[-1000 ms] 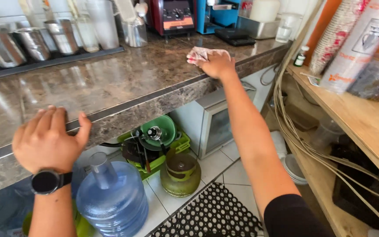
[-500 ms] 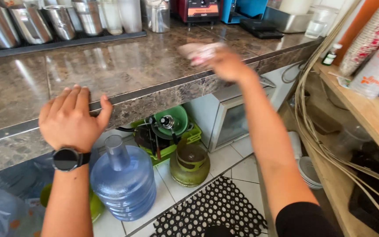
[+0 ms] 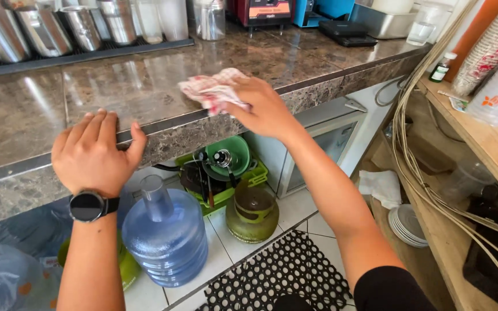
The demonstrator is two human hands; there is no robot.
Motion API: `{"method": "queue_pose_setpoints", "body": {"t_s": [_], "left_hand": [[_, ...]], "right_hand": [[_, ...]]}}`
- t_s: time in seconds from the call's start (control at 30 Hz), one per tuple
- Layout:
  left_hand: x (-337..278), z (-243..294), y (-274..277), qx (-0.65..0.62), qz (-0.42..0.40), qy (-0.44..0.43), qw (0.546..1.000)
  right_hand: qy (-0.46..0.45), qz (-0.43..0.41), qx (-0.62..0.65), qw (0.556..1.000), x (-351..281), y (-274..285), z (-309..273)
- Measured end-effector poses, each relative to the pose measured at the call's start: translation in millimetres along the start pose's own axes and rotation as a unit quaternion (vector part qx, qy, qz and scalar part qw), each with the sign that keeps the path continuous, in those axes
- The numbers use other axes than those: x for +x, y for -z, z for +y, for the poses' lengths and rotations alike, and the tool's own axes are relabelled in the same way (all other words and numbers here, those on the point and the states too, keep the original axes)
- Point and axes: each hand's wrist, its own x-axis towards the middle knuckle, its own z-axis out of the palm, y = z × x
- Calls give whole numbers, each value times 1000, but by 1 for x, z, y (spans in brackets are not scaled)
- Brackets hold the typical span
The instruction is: Wiping and cleaning the service counters in a coffee shop using a cloth.
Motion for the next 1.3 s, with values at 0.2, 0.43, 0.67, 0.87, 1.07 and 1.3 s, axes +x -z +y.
{"method": "queue_pose_setpoints", "body": {"t_s": [0.2,0.43,0.67,0.87,1.07,1.3], "left_hand": [[-7,-2,-7,72,-18,-12,997],[-21,-6,-13,109,-18,-25,994],[-28,-7,-21,132,-11,-23,991],[-19,-4,-11,161,-19,-13,987],[-32,-2,-28,158,-19,2,987],[-29,-7,-22,176,-22,-31,984]], "right_hand": [[-15,313,-117,943,-59,0,113],[-195,398,-135,886,-91,-48,159],[2,214,-154,965,-96,-52,109],[-122,404,-145,895,-97,-35,177],[-67,411,510,753,-55,-17,55],[-103,163,-220,956,-95,-50,104]]}}
